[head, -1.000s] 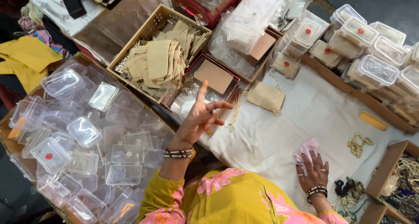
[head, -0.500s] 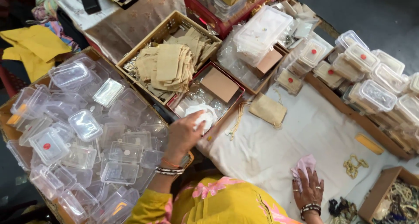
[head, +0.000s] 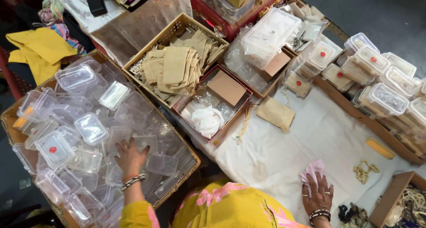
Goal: Sorting and packing jewelry items into small plastic bags.
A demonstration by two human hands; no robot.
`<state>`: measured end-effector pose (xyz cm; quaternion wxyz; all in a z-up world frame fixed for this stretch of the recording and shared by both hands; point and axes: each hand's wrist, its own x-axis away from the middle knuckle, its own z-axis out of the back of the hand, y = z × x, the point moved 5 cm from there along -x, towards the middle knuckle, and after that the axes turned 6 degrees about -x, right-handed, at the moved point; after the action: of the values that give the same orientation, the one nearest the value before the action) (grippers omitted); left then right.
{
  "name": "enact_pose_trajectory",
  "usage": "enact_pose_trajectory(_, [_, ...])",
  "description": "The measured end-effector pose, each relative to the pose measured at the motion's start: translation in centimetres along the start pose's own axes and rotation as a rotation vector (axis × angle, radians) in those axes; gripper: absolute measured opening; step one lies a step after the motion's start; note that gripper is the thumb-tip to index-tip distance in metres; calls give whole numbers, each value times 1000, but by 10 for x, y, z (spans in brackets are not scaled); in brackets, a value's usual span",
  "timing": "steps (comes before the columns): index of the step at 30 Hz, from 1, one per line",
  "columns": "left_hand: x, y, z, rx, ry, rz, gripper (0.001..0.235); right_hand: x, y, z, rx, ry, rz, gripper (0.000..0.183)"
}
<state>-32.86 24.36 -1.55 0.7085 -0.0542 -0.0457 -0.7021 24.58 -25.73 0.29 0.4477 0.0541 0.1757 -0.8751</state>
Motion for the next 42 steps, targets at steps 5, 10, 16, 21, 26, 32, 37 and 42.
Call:
enact_pose_trajectory(5, [22, 10, 61, -45, -126, 107, 97, 2, 3, -2, -2, 0, -24, 58])
enact_pose_trajectory(10, [-6, -45, 36, 9, -98, -29, 98, 2, 2, 1, 0, 6, -33, 56])
enact_pose_trajectory(16, [10, -85, 97, 74, -124, 134, 38, 0, 1, -1, -13, 19, -29, 57])
enact_pose_trajectory(21, [91, -12, 247, 309, 267, 91, 27, 0, 3, -2, 2, 22, -25, 54])
enact_pose_trajectory(26, [105, 115, 268, 1011, 398, -180, 30, -2, 4, -4, 5, 19, -32, 51])
enact_pose_trajectory(32, [142, 323, 186, 1697, -343, -495, 45, -8, 1, 15, -60, 48, 10, 45])
enact_pose_trajectory(37, [215, 419, 175, 1694, -627, -587, 43, -14, 66, -12, -287, -28, -32, 43])
enact_pose_trajectory(42, [272, 464, 152, 1571, -820, -704, 47, -46, 84, 37, -1768, 78, -723, 34])
